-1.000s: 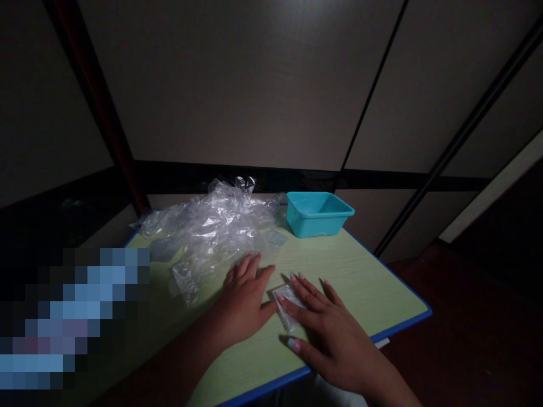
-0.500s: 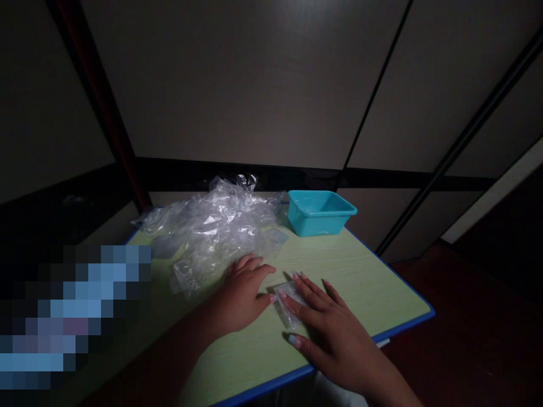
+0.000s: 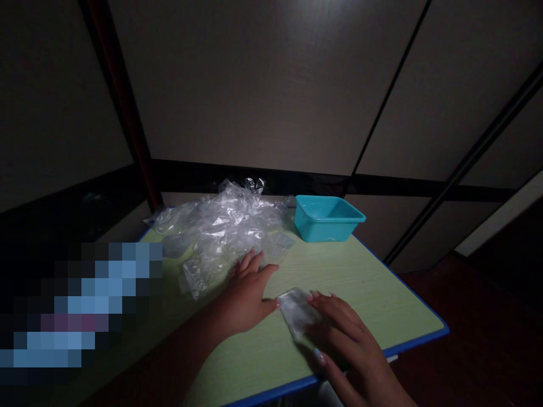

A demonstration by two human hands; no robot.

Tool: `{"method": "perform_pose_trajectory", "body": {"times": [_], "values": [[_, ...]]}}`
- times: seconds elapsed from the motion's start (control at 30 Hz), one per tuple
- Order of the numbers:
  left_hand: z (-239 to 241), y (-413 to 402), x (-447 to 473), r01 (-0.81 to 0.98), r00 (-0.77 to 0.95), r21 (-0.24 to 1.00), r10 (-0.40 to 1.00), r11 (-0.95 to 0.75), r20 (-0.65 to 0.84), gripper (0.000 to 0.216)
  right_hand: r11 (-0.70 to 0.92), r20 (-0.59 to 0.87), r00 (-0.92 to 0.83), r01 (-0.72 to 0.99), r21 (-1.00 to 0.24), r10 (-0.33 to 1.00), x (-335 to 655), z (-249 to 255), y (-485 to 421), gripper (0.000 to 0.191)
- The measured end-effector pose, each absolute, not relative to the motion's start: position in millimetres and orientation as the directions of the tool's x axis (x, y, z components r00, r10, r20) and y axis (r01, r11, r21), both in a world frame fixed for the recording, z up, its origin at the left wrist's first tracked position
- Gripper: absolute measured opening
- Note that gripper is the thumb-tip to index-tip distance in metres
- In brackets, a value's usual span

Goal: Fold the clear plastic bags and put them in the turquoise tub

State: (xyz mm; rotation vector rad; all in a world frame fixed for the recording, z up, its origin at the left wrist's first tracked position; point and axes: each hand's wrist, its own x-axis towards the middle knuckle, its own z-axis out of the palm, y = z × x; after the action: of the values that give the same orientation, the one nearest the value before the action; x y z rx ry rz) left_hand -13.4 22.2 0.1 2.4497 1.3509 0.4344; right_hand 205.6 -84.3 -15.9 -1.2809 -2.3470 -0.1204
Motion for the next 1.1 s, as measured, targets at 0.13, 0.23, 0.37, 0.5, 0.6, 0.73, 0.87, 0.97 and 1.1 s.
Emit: {"method": "perform_pose_trajectory", "body": {"times": [0.13, 0.23, 0.37, 0.5, 0.6, 0.73, 0.87, 0.97, 1.1], "values": [[4.9, 20.2, -15.4, 0.747, 0.526, 0.419, 0.844, -0.516, 0.103, 0.062, 0.61, 0.505, -0.496, 0.789, -0.077, 0.706, 206.4, -17.9, -83.5, 0.038], [7.7, 20.0, -16.9, 0.732, 0.548, 0.435, 0.832, -0.525, 0.084, 0.067, 0.643, 0.541, -0.514, 0.763, -0.066, 0.665, 208.0, -23.0, -78.7, 0.048], [8.1, 19.7, -17.6, 0.719, 0.557, 0.449, 0.826, -0.531, 0.085, 0.069, 0.669, 0.559, -0.532, 0.741, -0.056, 0.636, 210.0, -26.2, -73.6, 0.053], [5.9, 18.6, -16.9, 0.718, 0.551, 0.456, 0.83, -0.526, 0.09, 0.067, 0.678, 0.538, -0.562, 0.735, -0.023, 0.628, 209.7, -24.2, -73.1, 0.047], [4.1, 18.4, -16.2, 0.716, 0.56, 0.455, 0.825, -0.53, 0.08, 0.068, 0.666, 0.526, -0.553, 0.745, -0.035, 0.646, 208.2, -21.3, -76.8, 0.043], [1.7, 19.3, -15.7, 0.726, 0.56, 0.437, 0.826, -0.531, 0.073, 0.068, 0.645, 0.531, -0.508, 0.758, -0.099, 0.678, 205.2, -16.6, -84.3, 0.04], [-1.2, 21.3, -15.3, 0.735, 0.551, 0.419, 0.83, -0.533, 0.087, 0.067, 0.628, 0.515, -0.501, 0.772, -0.097, 0.695, 202.6, -12.0, -87.0, 0.036], [-3.0, 22.5, -14.3, 0.739, 0.552, 0.409, 0.829, -0.536, 0.089, 0.066, 0.636, 0.528, -0.511, 0.768, -0.072, 0.678, 201.8, -9.5, -85.8, 0.036], [-4.1, 22.5, -13.0, 0.744, 0.556, 0.399, 0.828, -0.536, 0.075, 0.066, 0.669, 0.563, -0.547, 0.743, -0.014, 0.62, 202.1, -8.2, -82.9, 0.035]]}}
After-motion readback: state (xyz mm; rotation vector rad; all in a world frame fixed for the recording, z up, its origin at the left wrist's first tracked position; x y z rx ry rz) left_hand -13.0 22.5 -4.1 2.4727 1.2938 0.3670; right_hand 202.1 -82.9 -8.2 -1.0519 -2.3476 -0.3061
